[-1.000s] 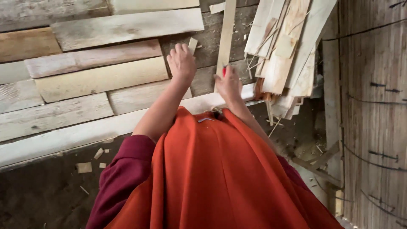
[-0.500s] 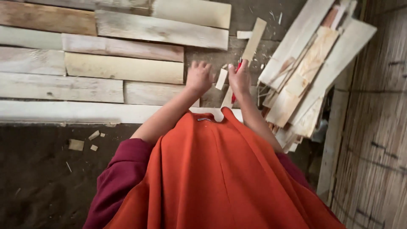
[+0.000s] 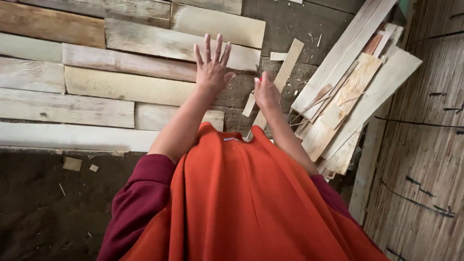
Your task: Trimming the edges of thin wooden planks using a utility knife in a workshop environment.
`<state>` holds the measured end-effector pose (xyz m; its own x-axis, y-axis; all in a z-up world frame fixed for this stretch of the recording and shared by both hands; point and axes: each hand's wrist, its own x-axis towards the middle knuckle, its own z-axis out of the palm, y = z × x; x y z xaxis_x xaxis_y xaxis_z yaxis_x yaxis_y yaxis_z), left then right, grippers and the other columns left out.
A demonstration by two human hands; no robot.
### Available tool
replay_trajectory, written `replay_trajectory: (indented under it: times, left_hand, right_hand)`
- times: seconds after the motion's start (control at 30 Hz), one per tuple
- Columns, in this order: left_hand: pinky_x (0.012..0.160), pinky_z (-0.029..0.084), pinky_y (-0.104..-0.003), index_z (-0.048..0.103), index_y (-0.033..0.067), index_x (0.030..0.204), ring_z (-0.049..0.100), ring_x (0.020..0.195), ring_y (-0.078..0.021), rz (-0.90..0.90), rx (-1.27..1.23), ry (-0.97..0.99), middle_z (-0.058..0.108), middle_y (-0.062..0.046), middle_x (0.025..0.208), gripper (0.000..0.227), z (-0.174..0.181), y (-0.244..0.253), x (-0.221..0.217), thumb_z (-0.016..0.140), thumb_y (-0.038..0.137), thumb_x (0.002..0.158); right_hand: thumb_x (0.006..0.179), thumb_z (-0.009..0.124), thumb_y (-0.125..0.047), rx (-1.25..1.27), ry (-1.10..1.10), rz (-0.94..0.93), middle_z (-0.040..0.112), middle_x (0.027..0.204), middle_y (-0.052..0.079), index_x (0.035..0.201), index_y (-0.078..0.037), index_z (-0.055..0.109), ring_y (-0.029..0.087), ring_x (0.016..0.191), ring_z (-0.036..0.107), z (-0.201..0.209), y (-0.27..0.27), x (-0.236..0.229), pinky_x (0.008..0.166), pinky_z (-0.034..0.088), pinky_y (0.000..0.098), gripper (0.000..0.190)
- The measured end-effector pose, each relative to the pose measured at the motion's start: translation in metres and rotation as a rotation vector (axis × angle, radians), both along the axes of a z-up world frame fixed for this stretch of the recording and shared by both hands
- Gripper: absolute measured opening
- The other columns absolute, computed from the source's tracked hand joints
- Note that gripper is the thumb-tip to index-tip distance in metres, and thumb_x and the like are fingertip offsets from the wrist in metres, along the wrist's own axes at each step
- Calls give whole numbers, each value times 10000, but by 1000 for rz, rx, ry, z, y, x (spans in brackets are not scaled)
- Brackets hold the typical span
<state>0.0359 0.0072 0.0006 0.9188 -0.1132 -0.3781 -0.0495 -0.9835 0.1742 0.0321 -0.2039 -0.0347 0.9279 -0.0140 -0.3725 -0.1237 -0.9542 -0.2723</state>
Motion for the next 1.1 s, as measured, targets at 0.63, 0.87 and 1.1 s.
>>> replay_trajectory:
  times: [0.63, 0.87, 1.1]
  left_hand:
    - [1152, -156, -707, -47, 301, 1663, -264, 1485, -361, 48, -80, 49, -261, -30, 1651, 798, -37, 3, 16, 398, 544, 1046]
    - [1127, -168, -720, -63, 301, 1663, -278, 1472, -366, 57, -78, -36, -294, -21, 1631, 863, -63, 1, 15, 430, 640, 1041]
    - [1128, -154, -734, -54, 296, 1666, -263, 1475, -383, 53, -79, -24, -285, -46, 1634, 839, -56, 2, 13, 409, 624, 1048]
  right_hand:
    - [1044, 626, -141, 94, -163, -5, 687, 838, 55, 1390, -170, 477, 90, 452, 510, 0, 7, 19, 312, 441, 193, 378]
    - [1068, 578, -217, 4, -75, -53, 661, 776, 23, 1450, -199, 447, 95, 469, 522, -9, 6, 24, 335, 436, 205, 404]
    - [1057, 606, -216, -2, -84, -61, 672, 788, 31, 1434, -200, 456, 111, 481, 542, -7, 8, 24, 347, 456, 216, 406]
